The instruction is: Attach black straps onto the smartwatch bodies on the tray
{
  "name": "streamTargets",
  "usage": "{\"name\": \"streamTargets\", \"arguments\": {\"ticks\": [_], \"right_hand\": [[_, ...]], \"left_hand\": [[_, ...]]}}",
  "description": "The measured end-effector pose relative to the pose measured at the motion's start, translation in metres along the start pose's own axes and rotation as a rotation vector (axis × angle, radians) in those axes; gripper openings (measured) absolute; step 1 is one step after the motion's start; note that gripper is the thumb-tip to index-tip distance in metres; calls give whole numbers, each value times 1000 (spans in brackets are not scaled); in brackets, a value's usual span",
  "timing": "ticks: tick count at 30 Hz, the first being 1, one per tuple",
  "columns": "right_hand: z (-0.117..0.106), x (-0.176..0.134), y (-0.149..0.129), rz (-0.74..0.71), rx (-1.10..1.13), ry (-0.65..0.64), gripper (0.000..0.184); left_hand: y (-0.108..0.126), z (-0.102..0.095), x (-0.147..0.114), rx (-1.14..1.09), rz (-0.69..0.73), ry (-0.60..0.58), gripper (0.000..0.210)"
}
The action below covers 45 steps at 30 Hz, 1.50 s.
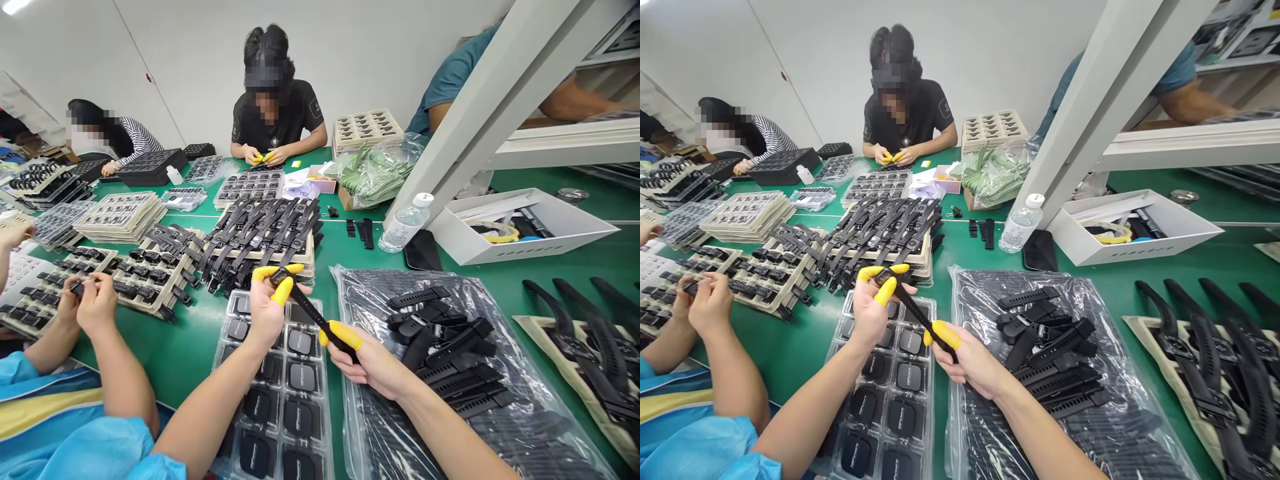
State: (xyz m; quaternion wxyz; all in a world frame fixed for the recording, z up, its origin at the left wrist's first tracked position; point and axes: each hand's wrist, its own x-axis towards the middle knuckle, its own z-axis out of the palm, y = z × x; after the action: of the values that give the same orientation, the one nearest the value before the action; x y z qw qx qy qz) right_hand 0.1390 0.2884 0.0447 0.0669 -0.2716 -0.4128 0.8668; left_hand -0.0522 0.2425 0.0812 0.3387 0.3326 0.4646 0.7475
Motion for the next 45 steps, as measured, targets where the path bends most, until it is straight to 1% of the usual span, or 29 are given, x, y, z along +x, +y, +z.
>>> {"name": "streamTargets", "arguments": {"ticks": [4,9,11,13,14,15,16,18,19,20,21,23,26,28,30,34,38,40,43,45], "right_hand": [[-1,-3,-6,-7,-48,-8,54],[-3,-3,-8,-76,-89,57,53],[-4,-1,-6,-116,-111,101,52],[-4,2,-4,-186,-124,184,49],[-3,3,-4,-235,-120,226,48],[-3,4,-4,-290,-107,260,46],[-2,5,-4,-345,-84,280,46],[0,7,-5,-429,-26,275,45],[0,7,-5,-446,1,253,44],[1,7,-4,-447,23,223,43],[2,7,-4,-434,35,183,42],[2,5,-3,-387,41,97,39],[1,4,-1,-329,47,33,36],[1,4,-2,-304,82,34,34],[2,4,-3,-290,137,51,34],[4,3,-7,-291,241,74,35],[3,2,-8,-299,310,46,32],[2,2,-8,-299,327,55,32],[1,1,-8,-296,328,81,33],[0,1,-8,-286,323,82,34]], "left_hand": [[7,2,-2,8,53,9,43],[14,1,0,58,90,9,43],[20,-2,2,82,132,35,43],[24,-4,4,104,177,65,43],[24,-5,5,123,172,58,42],[22,-5,5,152,135,19,42],[17,-5,4,194,73,-54,42],[2,-4,0,323,-47,-260,38],[-7,-3,-2,410,-67,-363,34],[-16,-3,-4,500,-47,-447,31],[-24,-3,-6,586,4,-512,32],[-35,-4,-8,722,139,-610,43],[-36,-7,-7,822,278,-718,61],[-32,-8,-5,846,323,-769,64],[-29,-8,-4,839,356,-796,62],[-30,-8,-5,835,388,-784,57],[-32,-6,-7,861,398,-776,52],[-28,-5,-7,873,385,-807,50],[-20,-3,-6,854,333,-885,48],[-18,-3,-6,864,329,-903,48]]}}
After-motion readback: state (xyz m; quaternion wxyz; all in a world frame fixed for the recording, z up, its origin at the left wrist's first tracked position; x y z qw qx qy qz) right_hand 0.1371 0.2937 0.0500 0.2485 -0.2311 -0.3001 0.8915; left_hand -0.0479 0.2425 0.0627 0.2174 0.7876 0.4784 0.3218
